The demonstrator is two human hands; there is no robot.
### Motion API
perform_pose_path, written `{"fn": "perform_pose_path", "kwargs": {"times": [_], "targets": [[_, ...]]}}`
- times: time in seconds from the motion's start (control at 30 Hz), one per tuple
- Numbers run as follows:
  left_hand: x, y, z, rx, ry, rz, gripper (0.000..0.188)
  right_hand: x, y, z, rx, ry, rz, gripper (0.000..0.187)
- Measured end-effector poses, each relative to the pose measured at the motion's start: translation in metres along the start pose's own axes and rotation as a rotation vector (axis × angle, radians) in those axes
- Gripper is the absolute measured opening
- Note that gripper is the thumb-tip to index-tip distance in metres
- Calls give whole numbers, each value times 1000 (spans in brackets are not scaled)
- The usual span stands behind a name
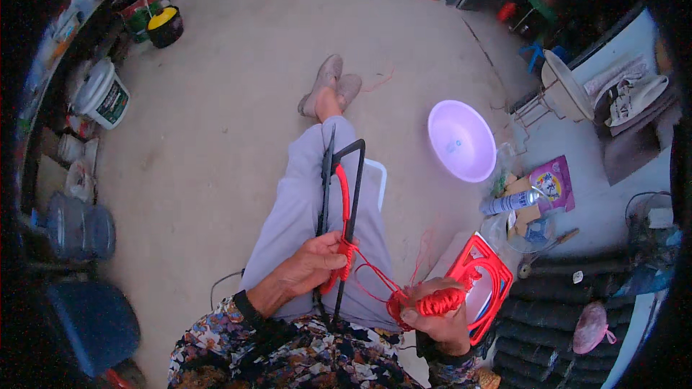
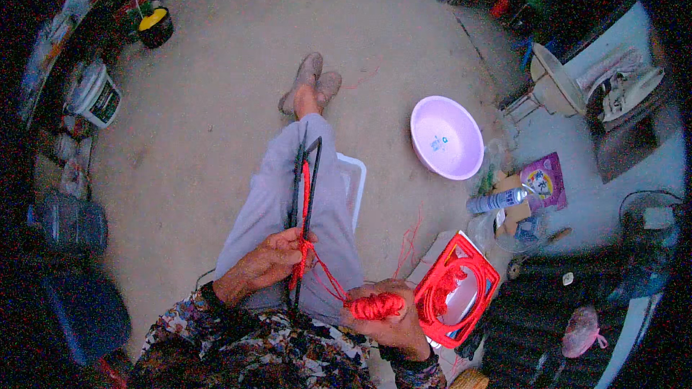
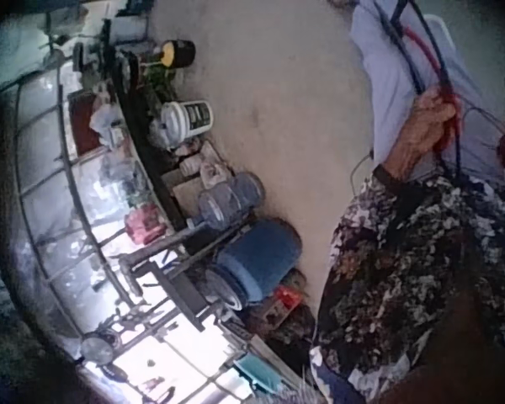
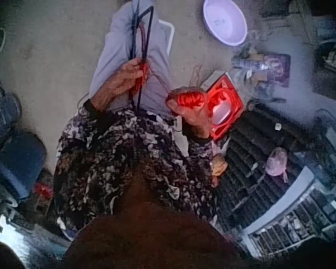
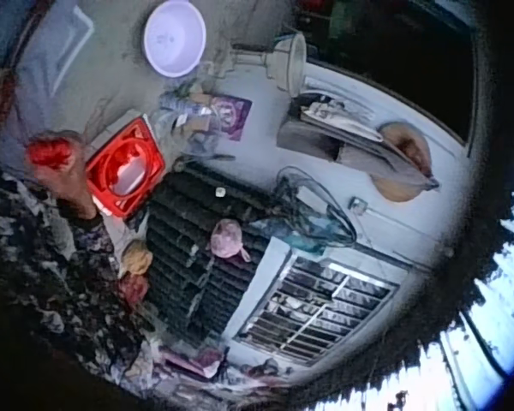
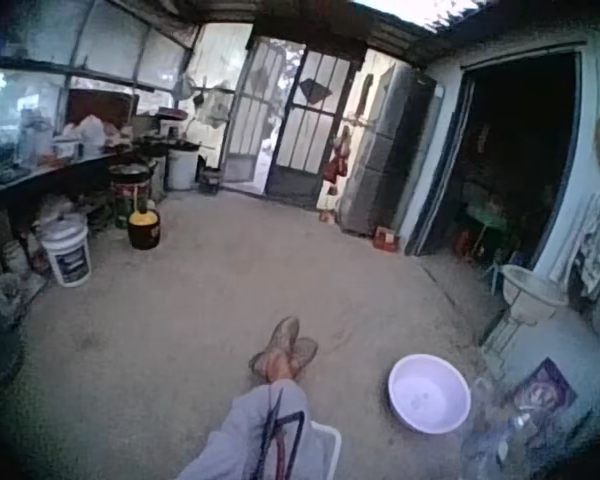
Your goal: The recorder is wrapping a red decorative cord around the curved handle of a black metal frame.
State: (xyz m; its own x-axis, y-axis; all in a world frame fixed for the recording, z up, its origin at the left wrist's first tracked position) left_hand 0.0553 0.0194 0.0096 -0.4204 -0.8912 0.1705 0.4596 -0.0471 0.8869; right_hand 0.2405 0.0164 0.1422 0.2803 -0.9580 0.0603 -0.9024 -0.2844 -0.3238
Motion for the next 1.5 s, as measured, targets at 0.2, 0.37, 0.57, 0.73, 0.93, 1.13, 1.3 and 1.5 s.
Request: {"fn": "perform_pose_path", "kwargs": {"times": [0.2,0.37,0.57,0.73,0.93,1.13,1.3,1.5], "targets": [[-3,3,7,-4,40,48,44,-10,22,-30,-26,-8,-164,24],[-8,26,16,8,22,20,41,-5,22,-39,14,-112,-164,20],[-14,33,13,-55,45,128,33,9,16,-18,-313,144,13,22],[-10,35,14,-40,63,112,36,11,0,-5,-451,180,-10,31],[-5,73,26,-60,62,82,36,6,-6,-29,-623,4,-149,30],[-4,128,9,-152,35,-72,37,13,-10,-53,-746,-276,-190,22],[-9,164,5,-112,111,-197,44,23,-31,-61,-739,-444,-304,21],[-3,194,6,-138,193,-241,37,33,-36,-65,-668,-502,-83,25]]}}
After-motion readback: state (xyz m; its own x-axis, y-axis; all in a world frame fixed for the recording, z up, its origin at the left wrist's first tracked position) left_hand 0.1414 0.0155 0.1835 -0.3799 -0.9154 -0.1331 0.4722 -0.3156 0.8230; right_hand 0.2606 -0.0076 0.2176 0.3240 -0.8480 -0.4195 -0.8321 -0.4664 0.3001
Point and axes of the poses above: each hand's wrist, its own x-axis away from the middle knuckle, its own y-axis out of the palm, z = x × y, the point moved 5 cm from there along -x, towards the middle knuckle, and after that the axes turned 4 degrees about y, right-handed, at the moved point
